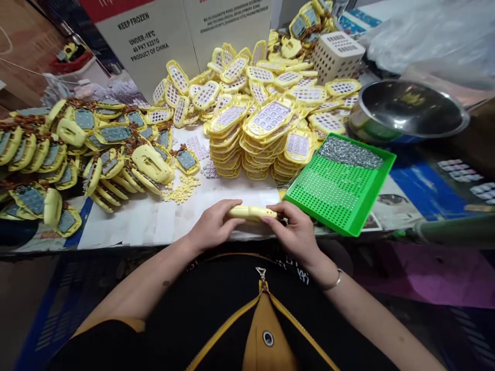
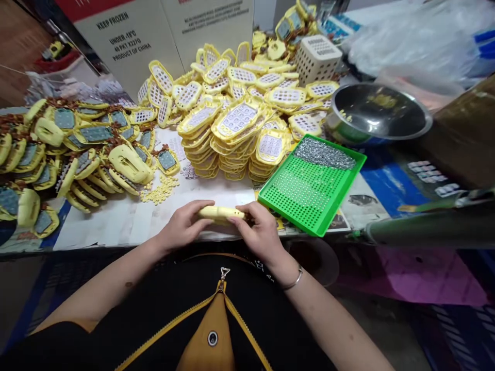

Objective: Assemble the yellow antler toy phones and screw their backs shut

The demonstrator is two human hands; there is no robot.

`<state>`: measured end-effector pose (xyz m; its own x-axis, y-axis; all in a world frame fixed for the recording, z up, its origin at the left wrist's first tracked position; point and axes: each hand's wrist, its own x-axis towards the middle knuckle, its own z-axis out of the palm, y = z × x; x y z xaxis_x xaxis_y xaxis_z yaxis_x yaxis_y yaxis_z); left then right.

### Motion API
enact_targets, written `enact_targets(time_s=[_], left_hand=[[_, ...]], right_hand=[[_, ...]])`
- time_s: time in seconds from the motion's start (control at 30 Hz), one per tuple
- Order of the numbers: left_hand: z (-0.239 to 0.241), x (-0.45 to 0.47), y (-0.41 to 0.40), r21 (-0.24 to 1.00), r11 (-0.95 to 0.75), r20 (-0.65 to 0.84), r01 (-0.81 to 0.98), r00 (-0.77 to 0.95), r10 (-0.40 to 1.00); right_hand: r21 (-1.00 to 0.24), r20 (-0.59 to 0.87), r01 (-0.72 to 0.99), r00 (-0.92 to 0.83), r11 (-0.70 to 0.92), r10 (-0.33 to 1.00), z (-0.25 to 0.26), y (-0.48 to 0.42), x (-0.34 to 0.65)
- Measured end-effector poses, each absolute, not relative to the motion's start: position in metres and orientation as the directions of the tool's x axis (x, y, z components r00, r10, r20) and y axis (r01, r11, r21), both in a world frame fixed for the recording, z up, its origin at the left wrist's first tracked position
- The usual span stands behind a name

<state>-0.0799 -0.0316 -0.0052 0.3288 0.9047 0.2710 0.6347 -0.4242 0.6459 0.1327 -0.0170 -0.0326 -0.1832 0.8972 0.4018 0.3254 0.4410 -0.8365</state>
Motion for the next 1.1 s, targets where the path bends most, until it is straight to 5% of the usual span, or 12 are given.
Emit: enact_targets(time_s=[0.23,0.47,0.83,0.9,1.03,1.1], left_hand=[[-0.015,-0.080,-0.040,0.551,-0.606,0.498,0.574,0.356,0.790],[-0.009,-0.087,-0.036,0.707,-0.422,0.268,0.568,0.337,0.903],[0.006,-0.061,-0.031,0.549,-0.557,0.315,0.623,0.463,0.828],[0.013,-0.060,-0.028,0.527,-0.536,0.238,0.660,0.490,0.838],[0.035,-0.053,-0.013,0.403,-0.450,-0.165,0.797,0.547,0.821],[0.040,-0.047,-0.005,0.477,-0.375,-0.265,0.795,0.537,0.801]], right_hand=[[-0.828,0.458,0.306,-0.113,0.469,0.882,-0.046,-0.026,0.136],[-0.875,0.399,0.238,-0.142,0.423,0.906,-0.046,-0.024,0.136],[-0.824,0.500,0.220,-0.154,0.523,0.852,-0.049,-0.024,0.133],[-0.791,0.537,0.242,-0.162,0.561,0.828,-0.048,-0.022,0.130],[-0.739,0.541,0.261,-0.317,0.621,0.779,-0.029,-0.023,0.135],[-0.772,0.513,0.286,-0.247,0.567,0.822,-0.011,-0.029,0.154]])
